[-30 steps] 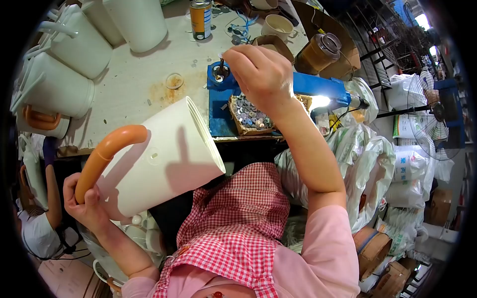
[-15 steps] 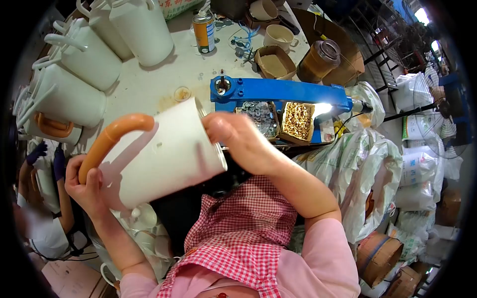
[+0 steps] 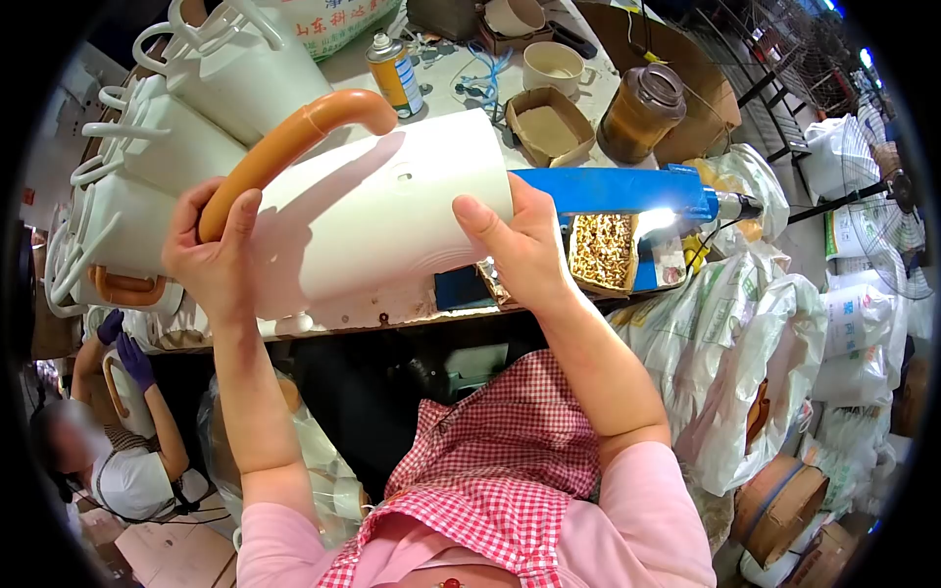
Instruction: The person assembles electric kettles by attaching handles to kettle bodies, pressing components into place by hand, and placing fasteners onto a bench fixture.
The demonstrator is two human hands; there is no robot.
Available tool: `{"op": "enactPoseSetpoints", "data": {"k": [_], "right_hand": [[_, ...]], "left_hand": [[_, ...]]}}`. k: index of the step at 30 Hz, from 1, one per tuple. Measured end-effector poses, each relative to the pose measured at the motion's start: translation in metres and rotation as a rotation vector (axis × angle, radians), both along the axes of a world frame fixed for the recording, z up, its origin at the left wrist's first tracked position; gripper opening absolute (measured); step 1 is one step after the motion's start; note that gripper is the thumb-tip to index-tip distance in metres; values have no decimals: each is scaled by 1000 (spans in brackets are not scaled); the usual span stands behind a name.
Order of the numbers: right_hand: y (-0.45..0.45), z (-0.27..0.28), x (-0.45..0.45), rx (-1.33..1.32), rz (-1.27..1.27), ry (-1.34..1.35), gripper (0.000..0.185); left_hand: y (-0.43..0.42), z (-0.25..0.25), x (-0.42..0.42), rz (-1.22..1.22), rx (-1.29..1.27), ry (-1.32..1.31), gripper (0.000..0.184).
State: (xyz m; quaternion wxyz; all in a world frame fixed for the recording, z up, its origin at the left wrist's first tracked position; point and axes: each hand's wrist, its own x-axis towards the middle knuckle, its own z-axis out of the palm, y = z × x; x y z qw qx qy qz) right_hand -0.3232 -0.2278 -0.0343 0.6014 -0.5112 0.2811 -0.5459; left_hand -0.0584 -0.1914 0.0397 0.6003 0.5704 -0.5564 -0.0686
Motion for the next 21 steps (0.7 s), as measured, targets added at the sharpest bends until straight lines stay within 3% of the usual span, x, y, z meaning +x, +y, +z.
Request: {"op": "enactPoseSetpoints", "data": {"k": [7,13,15,16,18,19,21], "right_hand": [[-2,3,0,26,-10,-34,40],[3,12,-2,257,47,-39,39],[0,4,1,211,24,9,44],[0,5,-1,217,24,9,44],[-2,9,-3,234,40,61,45],[-2,10,-4,240,40,54,45],[-5,11,-4,221,36,50,37]], "left_hand": [[-13,5,-6,6,15,12,31],[-27,6,-3,-69,246,-9,28],[-25,28,-10,11,320,-472,32],[-26,35,-21,10,326,-472,32],[-40,45,-44,19,400,-1001,32],[-48,45,-48,17,406,-1009,32],[-72,48,-56,-225,494,-966,30]]}}
